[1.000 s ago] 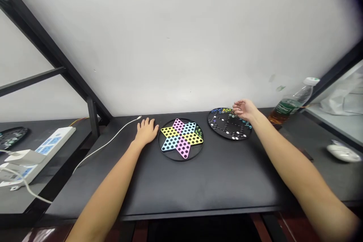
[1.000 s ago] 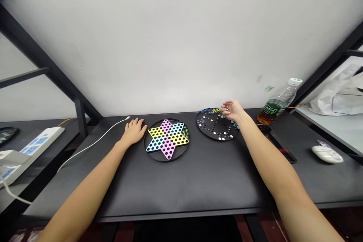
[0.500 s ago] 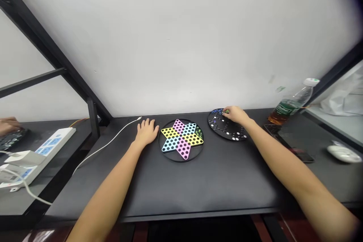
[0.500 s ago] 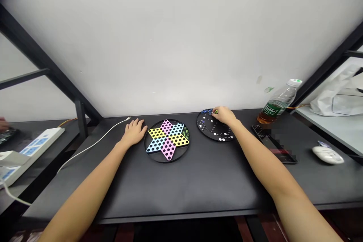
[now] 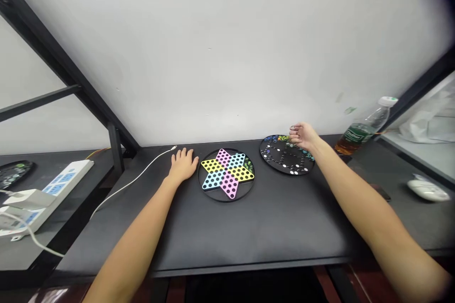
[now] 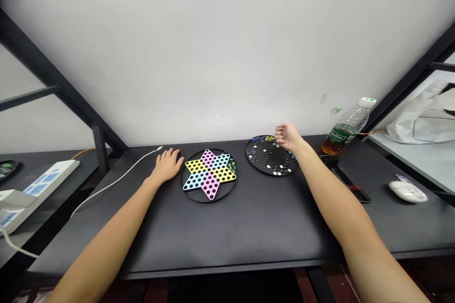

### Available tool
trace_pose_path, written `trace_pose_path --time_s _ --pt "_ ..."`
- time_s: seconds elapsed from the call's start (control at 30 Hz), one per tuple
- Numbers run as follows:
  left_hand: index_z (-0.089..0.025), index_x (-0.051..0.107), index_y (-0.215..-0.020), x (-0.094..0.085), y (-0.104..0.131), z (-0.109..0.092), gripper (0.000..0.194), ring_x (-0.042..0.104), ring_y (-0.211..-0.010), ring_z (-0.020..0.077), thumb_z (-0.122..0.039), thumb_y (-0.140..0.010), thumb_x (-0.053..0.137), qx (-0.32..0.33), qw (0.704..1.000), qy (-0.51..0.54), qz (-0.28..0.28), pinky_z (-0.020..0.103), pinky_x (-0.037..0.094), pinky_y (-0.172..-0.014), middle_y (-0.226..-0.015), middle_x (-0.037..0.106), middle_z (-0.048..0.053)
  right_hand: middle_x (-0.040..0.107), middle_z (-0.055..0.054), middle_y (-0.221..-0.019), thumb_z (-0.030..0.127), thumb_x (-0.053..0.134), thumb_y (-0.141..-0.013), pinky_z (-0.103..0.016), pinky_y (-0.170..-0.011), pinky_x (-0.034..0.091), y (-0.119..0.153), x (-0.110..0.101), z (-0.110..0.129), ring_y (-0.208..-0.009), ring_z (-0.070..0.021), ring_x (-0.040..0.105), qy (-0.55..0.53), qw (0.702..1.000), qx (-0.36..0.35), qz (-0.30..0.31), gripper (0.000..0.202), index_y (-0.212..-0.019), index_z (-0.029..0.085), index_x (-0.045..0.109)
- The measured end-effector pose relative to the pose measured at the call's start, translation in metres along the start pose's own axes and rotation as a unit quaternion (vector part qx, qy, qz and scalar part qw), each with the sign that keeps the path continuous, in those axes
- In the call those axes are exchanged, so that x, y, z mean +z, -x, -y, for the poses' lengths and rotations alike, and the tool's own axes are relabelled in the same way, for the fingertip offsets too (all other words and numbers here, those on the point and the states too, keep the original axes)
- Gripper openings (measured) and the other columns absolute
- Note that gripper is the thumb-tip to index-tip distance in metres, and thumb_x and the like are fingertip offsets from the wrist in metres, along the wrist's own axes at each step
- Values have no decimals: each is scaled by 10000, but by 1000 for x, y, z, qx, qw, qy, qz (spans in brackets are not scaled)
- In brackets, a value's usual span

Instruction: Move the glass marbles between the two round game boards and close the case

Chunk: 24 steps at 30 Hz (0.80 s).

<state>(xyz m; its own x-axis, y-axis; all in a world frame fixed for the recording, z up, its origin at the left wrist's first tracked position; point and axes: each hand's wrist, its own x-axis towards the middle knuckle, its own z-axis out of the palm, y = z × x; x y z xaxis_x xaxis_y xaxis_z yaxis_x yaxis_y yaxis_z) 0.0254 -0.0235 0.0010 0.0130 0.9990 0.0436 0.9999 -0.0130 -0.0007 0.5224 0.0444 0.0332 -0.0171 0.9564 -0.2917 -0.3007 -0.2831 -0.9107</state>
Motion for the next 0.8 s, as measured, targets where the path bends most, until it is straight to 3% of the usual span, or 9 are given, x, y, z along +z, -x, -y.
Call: trace_pose_path --time_s 0.07,0.13,0.27,0.33,0.4,0.47,0.57,0.7,0.8 --pt "-143 418 -1484 0 0 0 612 300 -1460 380 -480 -997 263 1 1000 0 -1 571 253 -1165 -1578 351 187 386 10 -590 290 512 -794 -170 -315 194 4 -9 9 -464 -101 327 -82 996 28 16 174 -686 226 391" --pt "-145 421 -1482 0 0 0 613 307 -1457 378 -483 -995 263 2 1000 -4 -4 570 258 -1162 -1576 356 186 409 -4 -608 295 496 -795 -169 -309 191 6 -14 13 -474 -107 345 -78 997 24 -6 166 -686 228 390" --pt "-147 424 -1480 0 0 0 613 315 -1456 369 -483 -993 262 -1 1000 -10 -4 559 262 -1162 -1575 361 184 317 62 -520 357 610 -802 -184 -335 144 2 -19 7 -423 -76 240 150 984 -40 -93 234 -680 209 476" --pt "-146 423 -1482 0 0 0 615 314 -1456 370 -483 -993 260 0 1000 -11 -4 557 262 -1162 -1573 364 184 347 65 -476 404 715 -754 -199 -366 191 -1 -20 1 -414 -71 281 348 928 -72 -115 268 -692 183 575" --pt "-144 423 -1481 -1 0 -1 615 313 -1455 374 -481 -994 259 2 1000 -12 -6 559 263 -1161 -1570 367 184 463 38 -479 411 783 -694 -220 -411 279 -5 -21 -3 -435 -89 386 513 849 -84 -100 274 -709 167 657" --pt "-142 427 -1478 -1 0 -1 614 311 -1456 375 -479 -995 255 1 1000 -10 -7 561 261 -1163 -1569 368 184 578 10 -537 380 799 -671 -236 -472 353 -8 -22 -6 -491 -117 487 607 786 -89 -75 234 -710 172 700" --pt "-146 427 -1478 -2 0 -2 612 306 -1459 372 -480 -995 255 -2 1000 -6 -2 561 256 -1166 -1574 361 180 651 -6 -609 332 799 -662 -245 -541 407 -11 -21 -9 -579 -147 573 668 735 -99 -61 167 -716 193 724" --pt "-142 419 -1482 -3 0 -2 614 305 -1458 377 -477 -995 254 0 1000 -4 0 565 257 -1165 -1576 356 182 637 -7 -601 287 796 -655 -256 -548 404 -9 -16 -14 -579 -152 565 669 731 -107 -78 136 -684 198 698" --pt "-146 423 -1478 -3 1 -2 612 309 -1457 375 -479 -995 253 1 1000 -5 -3 567 263 -1161 -1575 360 180 559 11 -545 318 790 -674 -238 -477 347 -1 -8 -12 -500 -113 469 583 803 -102 -73 200 -665 185 640"
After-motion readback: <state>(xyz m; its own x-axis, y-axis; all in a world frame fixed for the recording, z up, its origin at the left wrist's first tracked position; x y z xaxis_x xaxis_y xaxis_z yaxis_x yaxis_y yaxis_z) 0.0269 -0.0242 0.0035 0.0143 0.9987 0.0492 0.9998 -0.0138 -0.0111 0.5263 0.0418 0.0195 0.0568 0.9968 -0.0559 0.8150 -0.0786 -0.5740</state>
